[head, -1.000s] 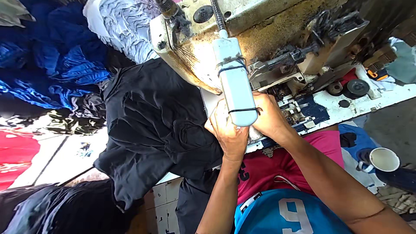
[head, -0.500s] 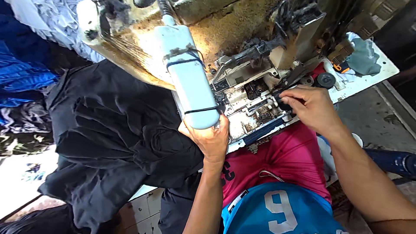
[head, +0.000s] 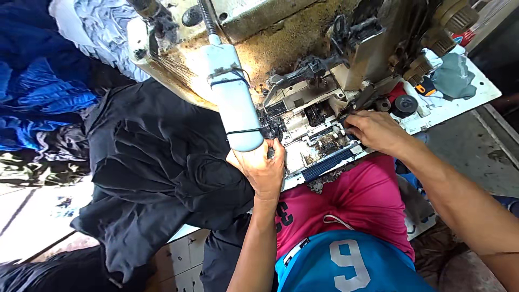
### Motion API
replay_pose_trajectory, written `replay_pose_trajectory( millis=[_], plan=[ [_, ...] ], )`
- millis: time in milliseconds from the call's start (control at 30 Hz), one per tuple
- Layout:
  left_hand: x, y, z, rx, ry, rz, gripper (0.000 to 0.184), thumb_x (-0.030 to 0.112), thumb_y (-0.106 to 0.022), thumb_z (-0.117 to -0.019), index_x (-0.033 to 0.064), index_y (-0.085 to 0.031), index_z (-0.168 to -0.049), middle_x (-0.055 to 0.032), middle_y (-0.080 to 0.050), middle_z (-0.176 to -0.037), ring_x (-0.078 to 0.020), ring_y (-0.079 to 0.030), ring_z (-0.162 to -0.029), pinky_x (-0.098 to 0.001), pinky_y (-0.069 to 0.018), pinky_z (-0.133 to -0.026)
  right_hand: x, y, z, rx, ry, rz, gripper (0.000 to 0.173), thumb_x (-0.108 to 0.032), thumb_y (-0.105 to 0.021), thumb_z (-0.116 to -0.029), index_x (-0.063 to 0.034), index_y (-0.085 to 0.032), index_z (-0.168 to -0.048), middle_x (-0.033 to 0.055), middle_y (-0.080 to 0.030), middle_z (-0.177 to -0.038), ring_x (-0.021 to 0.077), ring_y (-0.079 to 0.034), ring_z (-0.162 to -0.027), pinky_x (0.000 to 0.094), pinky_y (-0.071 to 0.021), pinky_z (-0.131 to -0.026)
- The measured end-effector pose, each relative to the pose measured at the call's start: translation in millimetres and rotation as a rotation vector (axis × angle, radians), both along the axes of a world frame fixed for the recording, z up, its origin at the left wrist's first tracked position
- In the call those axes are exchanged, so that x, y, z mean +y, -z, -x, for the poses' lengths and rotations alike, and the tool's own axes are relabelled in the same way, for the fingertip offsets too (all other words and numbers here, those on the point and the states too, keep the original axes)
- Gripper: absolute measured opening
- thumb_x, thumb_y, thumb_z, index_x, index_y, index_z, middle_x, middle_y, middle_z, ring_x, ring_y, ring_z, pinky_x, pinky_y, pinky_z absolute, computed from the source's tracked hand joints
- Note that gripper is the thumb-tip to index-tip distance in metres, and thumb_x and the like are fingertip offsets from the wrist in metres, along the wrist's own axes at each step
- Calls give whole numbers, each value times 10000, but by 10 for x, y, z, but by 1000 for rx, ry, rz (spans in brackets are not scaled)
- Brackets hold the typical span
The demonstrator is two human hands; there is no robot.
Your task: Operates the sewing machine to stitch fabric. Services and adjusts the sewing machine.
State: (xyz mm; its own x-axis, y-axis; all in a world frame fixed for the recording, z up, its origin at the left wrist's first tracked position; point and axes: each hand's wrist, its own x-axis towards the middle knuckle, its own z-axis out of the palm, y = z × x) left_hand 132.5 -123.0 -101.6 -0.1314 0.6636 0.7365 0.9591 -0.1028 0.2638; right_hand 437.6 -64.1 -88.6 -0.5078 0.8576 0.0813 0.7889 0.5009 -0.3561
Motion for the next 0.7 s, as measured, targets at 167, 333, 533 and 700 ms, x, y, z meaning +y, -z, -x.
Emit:
replay_pose_trajectory(
  millis=[167, 333, 533, 700],
  plan=[
    [37, -24, -37, 1, 15, -26, 221, 293, -722, -897, 124, -708, -756, -108, -689, -1276, -308, -593, -1217, -570, -348, -1033, 11, -1, -10, 36, 23, 30, 138, -210, -699, -970, -140, -726, -1085, 101, -714, -973, 304, -706, -923, 558, -577, -797],
    [56, -33, -20, 10, 21, -45, 233, 278, -704, -893, 102, -705, -740, -139, -685, -1292, -329, -591, -1238, -568, -347, -1041, 56, -172, 71, -233, -18, 156, 212, -252, -631, -1014, -87, -646, -1148, 141, -683, -1003, 342, -692, -924, 557, -560, -785],
    [23, -21, -5, 14, 18, -31, 256, 293, -699, -905, 100, -699, -737, -141, -664, -1321, -329, -575, -1236, -553, -337, -1050, 123, -347, 127, -392, -92, 242, 272, -194, -638, -995, -61, -597, -1229, 172, -676, -1070, 378, -678, -1001, 593, -533, -855],
    [9, 5, 6, 14, 6, -32, 253, 274, -705, -909, 106, -664, -725, -122, -682, -1256, -332, -571, -1211, -553, -344, -1024, 188, -425, 123, -408, -160, 338, 293, -153, -652, -981, -46, -600, -1249, 188, -662, -1135, 385, -650, -1096, 589, -516, -932]
  ],
)
